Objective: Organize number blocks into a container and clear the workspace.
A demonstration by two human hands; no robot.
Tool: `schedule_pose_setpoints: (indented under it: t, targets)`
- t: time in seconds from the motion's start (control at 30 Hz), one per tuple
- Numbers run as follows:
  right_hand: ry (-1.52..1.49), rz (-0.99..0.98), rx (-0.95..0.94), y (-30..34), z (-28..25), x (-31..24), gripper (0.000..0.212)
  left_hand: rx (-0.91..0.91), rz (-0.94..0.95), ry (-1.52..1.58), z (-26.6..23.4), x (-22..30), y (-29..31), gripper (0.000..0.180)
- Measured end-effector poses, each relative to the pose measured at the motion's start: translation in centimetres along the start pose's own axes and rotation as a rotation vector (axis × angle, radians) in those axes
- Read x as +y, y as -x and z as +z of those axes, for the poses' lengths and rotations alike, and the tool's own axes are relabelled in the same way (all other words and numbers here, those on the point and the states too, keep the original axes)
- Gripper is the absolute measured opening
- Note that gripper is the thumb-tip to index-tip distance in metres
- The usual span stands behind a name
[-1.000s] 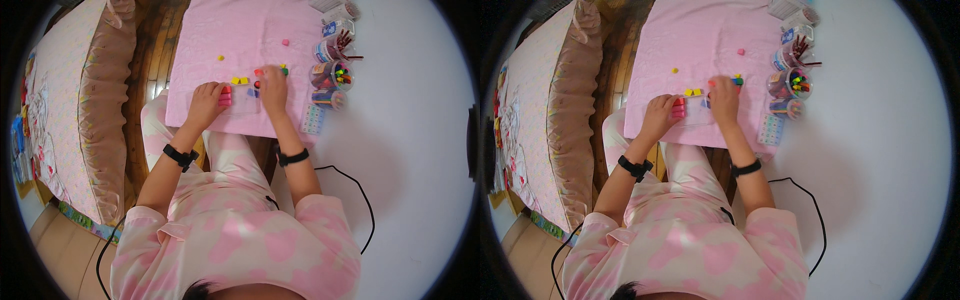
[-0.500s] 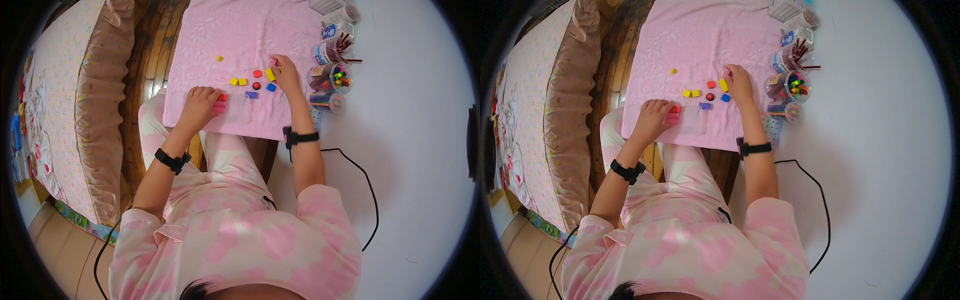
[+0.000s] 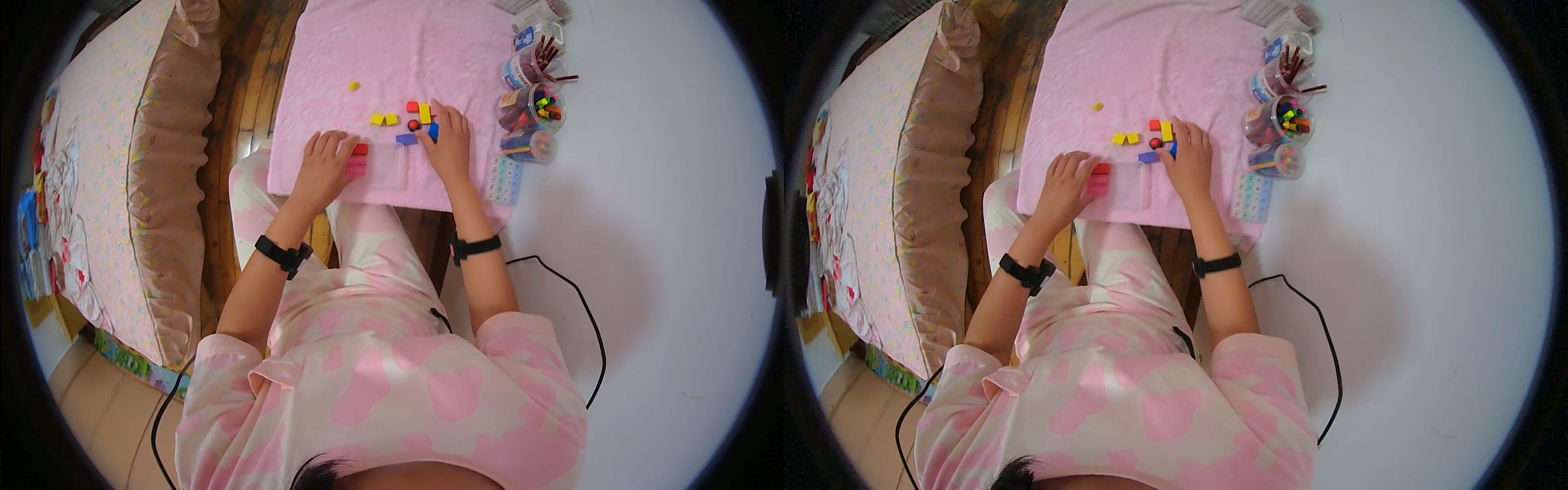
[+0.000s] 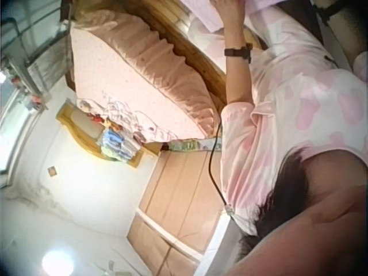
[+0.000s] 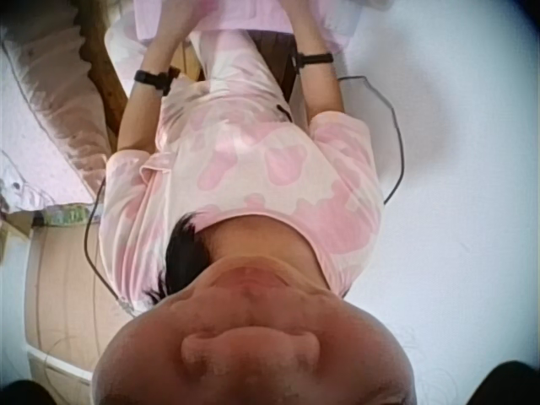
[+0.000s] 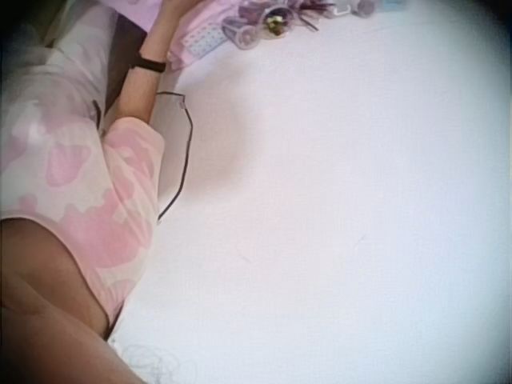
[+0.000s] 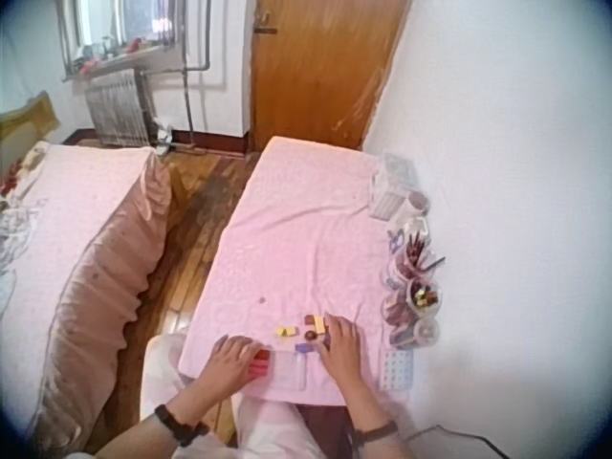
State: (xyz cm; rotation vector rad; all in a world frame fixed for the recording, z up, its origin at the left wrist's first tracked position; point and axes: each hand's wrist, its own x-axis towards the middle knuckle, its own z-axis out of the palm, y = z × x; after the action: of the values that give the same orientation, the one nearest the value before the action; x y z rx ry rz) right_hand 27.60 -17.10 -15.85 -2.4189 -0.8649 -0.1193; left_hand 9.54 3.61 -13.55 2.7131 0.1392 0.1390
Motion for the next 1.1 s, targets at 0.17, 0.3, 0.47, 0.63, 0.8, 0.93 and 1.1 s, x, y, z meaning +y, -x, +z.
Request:
schedule_pose_setpoints:
  t: [0.17, 0.3, 0.47, 0.63, 0.8, 0.93, 1.1]
  targets:
    - [0.112, -0.096, -0.141, -3.3, 0.3, 0.5, 0.032, 0.05, -0.018, 0.051, -0.4, 0.2, 0.2, 0.07]
    - [0.209, -0.135, -0.146, -3.0, 0.0, -0.2, 0.031, 0.048, -0.03, 0.028, -0.6, -0.4, 1.0, 0.072]
    - [-0.198, -0.056, -0.117, 1.4, -0.6, -5.1, 0.023, 0.053, -0.044, 0.061, -0.3, -0.6, 2.1, 0.074]
    - [-0.278, -0.17, -0.425, 6.6, 0.9, -9.8, 0.02, 0.066, -0.047, 0.081, -0.3, -1.0, 2.9, 0.074]
    - [-0.385, -0.098, -0.333, 6.9, 1.5, -9.4, 0.023, 0.08, -0.034, 0.104, -0.2, -0.9, 3.0, 0.073]
    - [-0.197, -0.078, -0.08, 5.5, 0.5, -4.6, 0.035, 0.012, -0.012, 0.13, -0.9, 0.3, 2.2, 0.087]
    - [0.001, 0.036, 0.008, 3.6, -2.0, -0.2, 0.06, -0.081, 0.033, -0.001, 0.4, 0.2, 1.5, 0.103]
